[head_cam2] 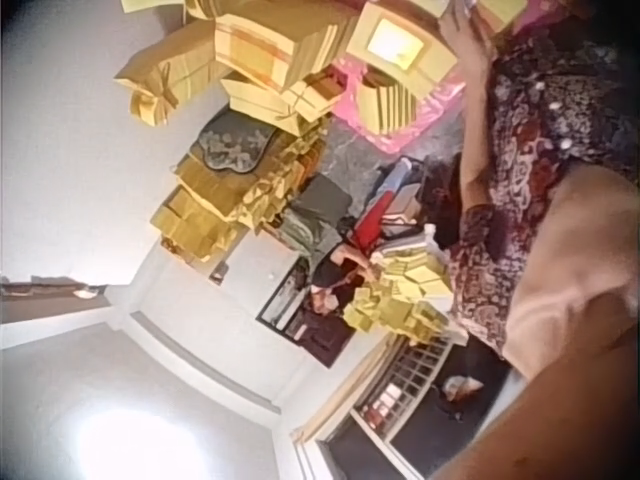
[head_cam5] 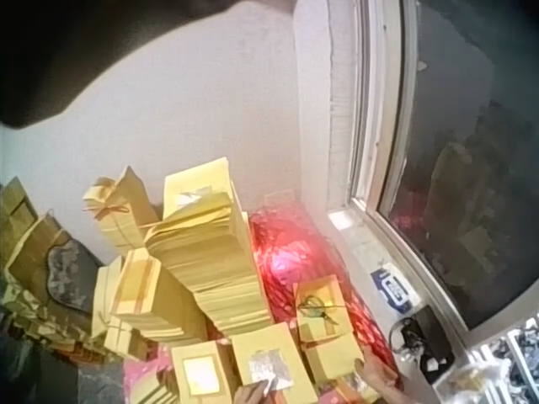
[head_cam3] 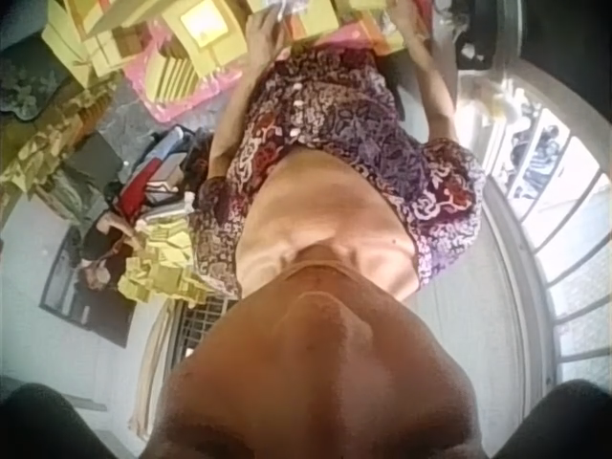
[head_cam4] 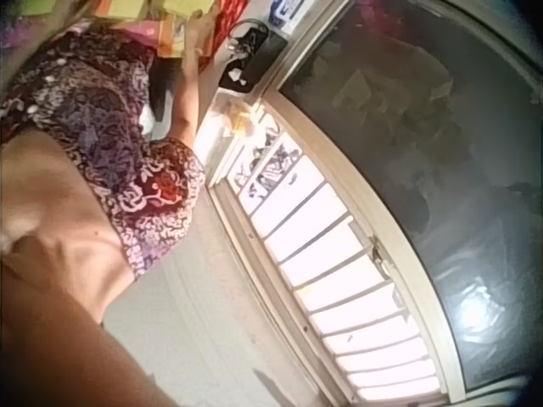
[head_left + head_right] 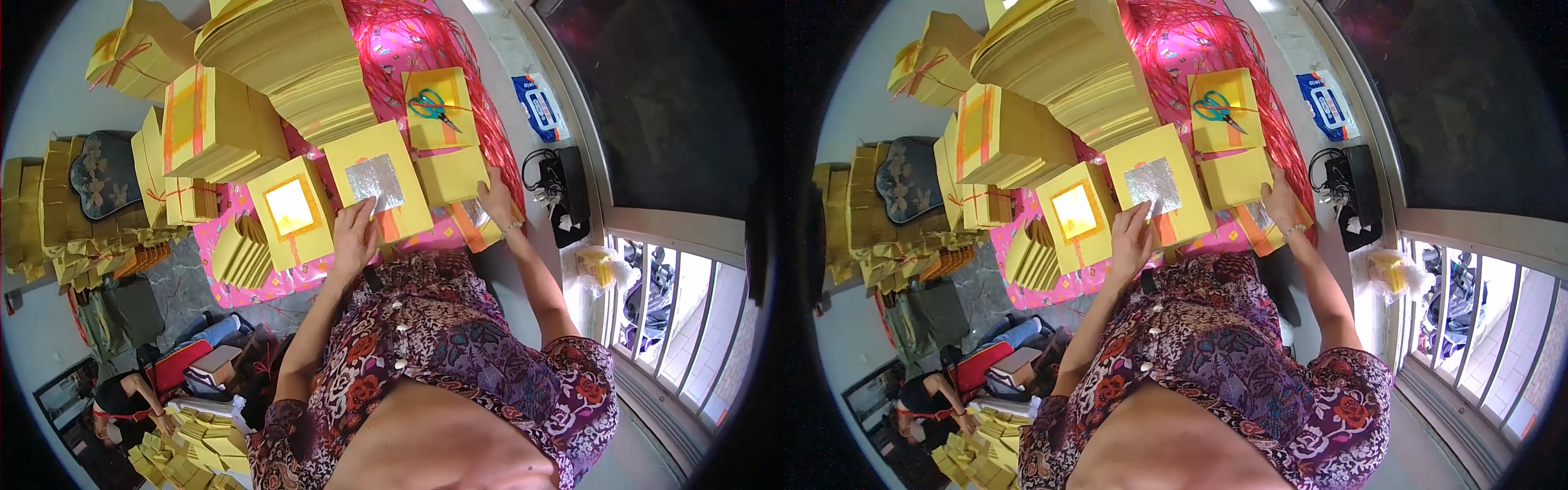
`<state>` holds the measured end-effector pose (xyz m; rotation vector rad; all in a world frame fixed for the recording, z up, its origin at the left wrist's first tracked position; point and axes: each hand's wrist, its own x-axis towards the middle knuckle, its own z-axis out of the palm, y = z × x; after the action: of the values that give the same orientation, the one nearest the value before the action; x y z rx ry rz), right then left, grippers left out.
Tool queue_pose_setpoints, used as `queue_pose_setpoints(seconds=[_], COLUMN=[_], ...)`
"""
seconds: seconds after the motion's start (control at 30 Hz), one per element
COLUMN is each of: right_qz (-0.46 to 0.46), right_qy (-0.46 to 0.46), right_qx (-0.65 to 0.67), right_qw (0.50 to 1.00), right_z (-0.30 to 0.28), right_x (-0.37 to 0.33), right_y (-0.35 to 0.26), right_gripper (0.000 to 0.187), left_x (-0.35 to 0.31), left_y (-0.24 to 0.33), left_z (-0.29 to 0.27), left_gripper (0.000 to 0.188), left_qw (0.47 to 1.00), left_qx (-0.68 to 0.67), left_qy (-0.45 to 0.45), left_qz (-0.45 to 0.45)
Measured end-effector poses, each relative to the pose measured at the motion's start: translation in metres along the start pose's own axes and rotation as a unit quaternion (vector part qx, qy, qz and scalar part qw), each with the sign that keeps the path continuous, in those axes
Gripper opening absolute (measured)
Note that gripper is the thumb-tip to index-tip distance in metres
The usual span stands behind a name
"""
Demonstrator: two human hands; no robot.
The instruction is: Inspecting and organizing stacks of yellow ritual paper sheets.
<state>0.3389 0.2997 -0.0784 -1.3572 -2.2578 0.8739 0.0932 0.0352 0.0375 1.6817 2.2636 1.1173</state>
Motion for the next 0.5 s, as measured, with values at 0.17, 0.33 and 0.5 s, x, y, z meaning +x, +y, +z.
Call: queue_pose_setpoints(seconds=[0.17, 0.33, 0.5], right_qz=[0.013, -0.005, -0.144], right_qy=[0.000, -0.003, -0.036], right_qx=[-0.151, -0.166, 0.027], right_qw=[0.988, 0.986, 0.989], right_z=[-0.009, -0.023, -0.045], right_x=[-0.003, -0.003, -0.013], right_y=[-0.030, -0.039, -0.100], right_gripper=[0.039, 0.041, 0.030], left_x=[-0.003, -0.002, -0.004], left_y=[0.002, 0.009, 0.010], left_z=[-0.006, -0.014, -0.020], left_gripper=[0.050, 0.045, 0.046], left_qw=[1.000, 0.999, 0.995], left_qx=[0.006, -0.020, -0.015], left_qy=[-0.007, -0.028, -0.090], left_qz=[0.010, 0.028, 0.028])
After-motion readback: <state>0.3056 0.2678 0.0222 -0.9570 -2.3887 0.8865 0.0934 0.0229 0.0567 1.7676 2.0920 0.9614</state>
